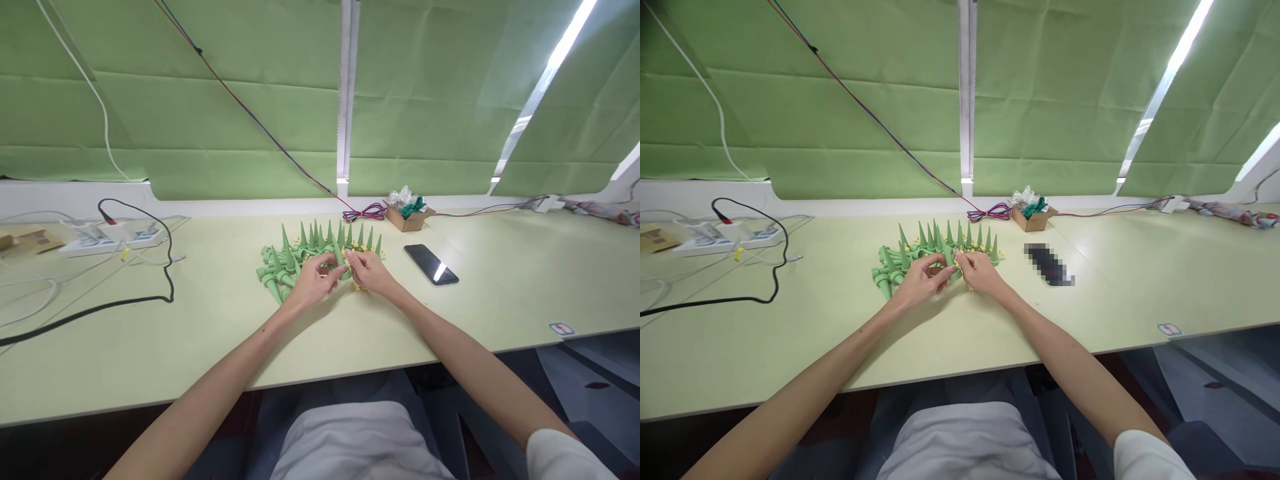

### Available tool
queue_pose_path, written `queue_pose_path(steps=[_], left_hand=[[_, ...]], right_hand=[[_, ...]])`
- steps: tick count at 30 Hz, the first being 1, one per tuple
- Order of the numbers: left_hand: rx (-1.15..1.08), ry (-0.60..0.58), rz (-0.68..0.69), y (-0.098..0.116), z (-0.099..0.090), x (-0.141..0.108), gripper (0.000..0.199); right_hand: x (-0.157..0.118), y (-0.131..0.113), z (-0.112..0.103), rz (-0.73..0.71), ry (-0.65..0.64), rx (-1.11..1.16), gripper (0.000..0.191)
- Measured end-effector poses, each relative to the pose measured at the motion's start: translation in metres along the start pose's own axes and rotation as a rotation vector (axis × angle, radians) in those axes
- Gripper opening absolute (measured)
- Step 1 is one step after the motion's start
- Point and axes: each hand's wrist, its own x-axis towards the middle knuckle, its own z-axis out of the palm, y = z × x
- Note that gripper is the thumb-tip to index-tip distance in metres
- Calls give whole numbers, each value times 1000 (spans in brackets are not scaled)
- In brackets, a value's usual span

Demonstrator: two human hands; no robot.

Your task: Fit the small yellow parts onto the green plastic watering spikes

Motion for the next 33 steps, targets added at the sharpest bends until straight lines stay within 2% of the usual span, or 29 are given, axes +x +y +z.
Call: queue_pose_path(steps=[3,6,10,20,26,33], left_hand=[[68,78,75,-2,2,1,21],[209,153,215,-5,3,2,14],[332,122,331,-8,0,1,15],[443,-14,391,-17,-1,-2,28],[606,-9,424,-22,0,-4,31],[475,-5,401,-15,4,-6,27]], right_hand=[[0,1,0,12,-1,-14,62],[1,1,0,17,-9,-37,61],[2,3,0,19,-10,-83,59],[2,4,0,81,-49,-49,60],[1,-3,-3,172,-116,53,60],[1,-2,-2,157,-110,82,61]])
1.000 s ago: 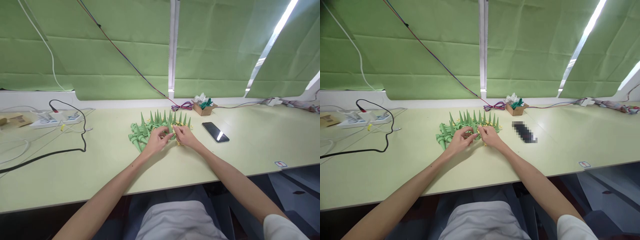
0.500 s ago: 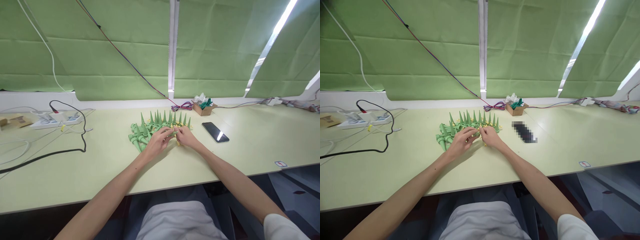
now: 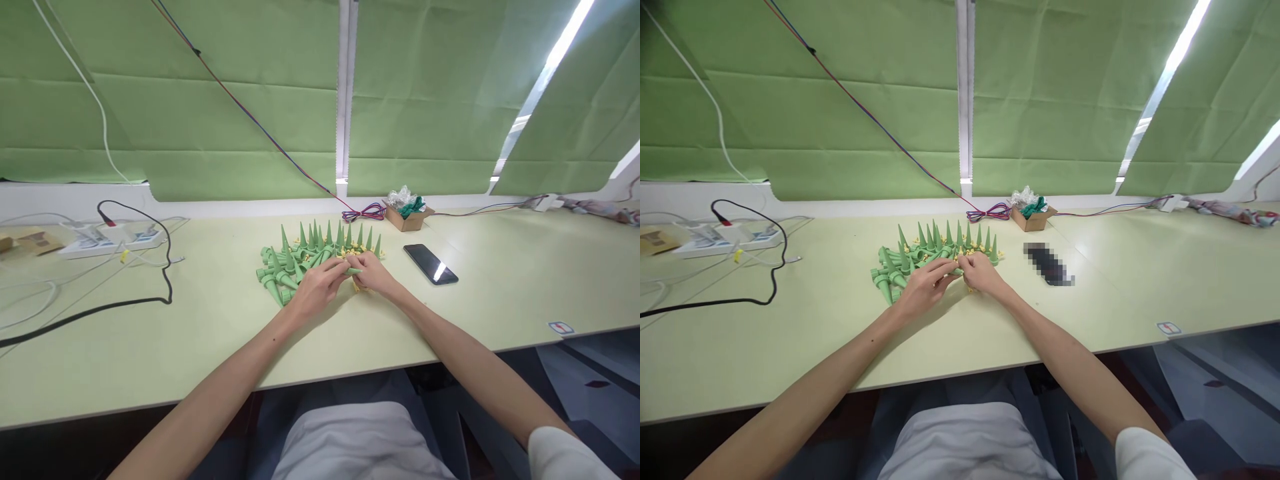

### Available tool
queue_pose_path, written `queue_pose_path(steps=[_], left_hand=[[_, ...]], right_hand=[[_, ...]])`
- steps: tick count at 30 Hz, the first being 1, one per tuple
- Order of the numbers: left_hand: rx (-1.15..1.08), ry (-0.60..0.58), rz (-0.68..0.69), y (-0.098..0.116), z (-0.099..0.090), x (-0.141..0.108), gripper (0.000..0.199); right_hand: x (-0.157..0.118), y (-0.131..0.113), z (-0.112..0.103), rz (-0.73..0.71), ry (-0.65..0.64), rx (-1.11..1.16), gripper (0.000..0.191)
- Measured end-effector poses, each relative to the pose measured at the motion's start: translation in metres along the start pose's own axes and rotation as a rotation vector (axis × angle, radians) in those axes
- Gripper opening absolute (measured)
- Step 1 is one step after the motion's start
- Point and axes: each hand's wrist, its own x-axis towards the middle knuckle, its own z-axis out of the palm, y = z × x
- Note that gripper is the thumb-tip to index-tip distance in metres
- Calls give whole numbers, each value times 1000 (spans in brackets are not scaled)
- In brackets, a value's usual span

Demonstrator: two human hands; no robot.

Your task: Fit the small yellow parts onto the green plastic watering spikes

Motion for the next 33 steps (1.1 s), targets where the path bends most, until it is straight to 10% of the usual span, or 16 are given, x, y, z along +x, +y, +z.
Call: queue_pose_path(steps=[18,33], left_hand=[[-247,192,-256,8,3,7,13],[-504,104,-429,11,-2,11,20]], right_hand=[[3,4,2,-78,57,-50,51],[2,6,6,-135,124,6,55]])
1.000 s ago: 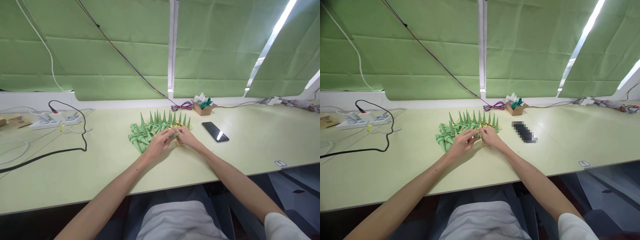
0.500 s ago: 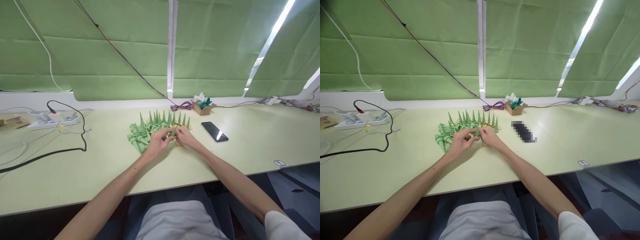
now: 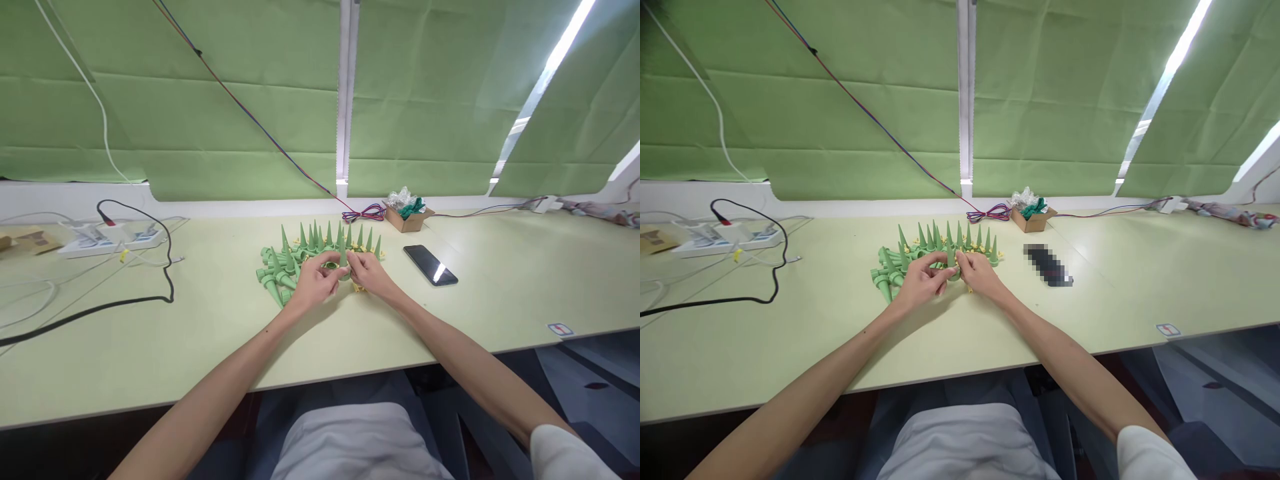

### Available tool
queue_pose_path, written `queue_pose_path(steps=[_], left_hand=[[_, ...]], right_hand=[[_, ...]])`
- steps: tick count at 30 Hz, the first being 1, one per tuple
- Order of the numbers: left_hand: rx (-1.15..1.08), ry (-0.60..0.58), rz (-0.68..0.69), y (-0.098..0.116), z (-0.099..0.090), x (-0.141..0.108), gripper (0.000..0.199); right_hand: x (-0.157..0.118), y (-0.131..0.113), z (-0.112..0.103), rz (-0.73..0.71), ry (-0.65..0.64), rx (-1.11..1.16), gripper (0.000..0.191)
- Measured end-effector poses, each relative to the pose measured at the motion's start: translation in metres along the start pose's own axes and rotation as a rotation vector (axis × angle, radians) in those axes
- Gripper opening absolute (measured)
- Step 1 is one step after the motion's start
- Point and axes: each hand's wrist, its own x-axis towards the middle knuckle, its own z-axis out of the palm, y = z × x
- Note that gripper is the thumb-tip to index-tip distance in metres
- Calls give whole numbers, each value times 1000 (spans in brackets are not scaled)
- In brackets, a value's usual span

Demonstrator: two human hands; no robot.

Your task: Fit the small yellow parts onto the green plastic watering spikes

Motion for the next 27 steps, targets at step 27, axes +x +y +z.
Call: queue_pose_path(steps=[27], left_hand=[[-796,-36,-379,-5,-4,9,46]], right_hand=[[-4,-7,-3,-281,38,-152,42]])
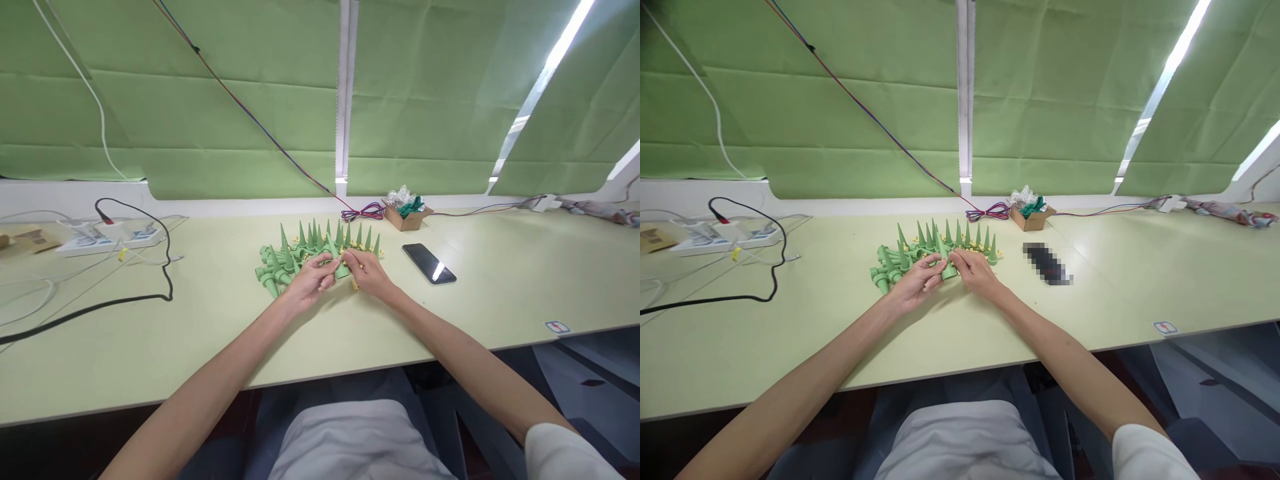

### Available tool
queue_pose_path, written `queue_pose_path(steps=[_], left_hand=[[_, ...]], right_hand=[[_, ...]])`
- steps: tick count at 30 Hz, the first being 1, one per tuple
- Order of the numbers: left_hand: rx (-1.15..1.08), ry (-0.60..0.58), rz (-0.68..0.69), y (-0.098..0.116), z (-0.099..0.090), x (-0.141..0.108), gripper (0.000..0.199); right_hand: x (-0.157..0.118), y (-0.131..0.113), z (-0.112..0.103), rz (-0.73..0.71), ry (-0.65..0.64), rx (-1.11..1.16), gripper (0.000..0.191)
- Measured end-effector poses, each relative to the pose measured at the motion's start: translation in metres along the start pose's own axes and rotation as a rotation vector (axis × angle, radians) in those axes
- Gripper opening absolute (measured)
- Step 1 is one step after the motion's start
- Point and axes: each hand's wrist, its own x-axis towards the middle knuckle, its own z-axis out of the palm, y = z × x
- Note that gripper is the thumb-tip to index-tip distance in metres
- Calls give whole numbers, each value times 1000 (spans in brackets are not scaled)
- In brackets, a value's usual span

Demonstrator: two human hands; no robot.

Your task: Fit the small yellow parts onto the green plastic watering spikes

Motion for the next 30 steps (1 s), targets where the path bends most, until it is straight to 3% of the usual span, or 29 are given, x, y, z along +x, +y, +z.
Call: queue_pose_path(steps=[18,30], left_hand=[[69,62,84,4,5,-2,43],[439,3,287,1,3,-3,36]], right_hand=[[2,0,0,67,-67,18,38],[1,7,1,36,-27,-47,40]])
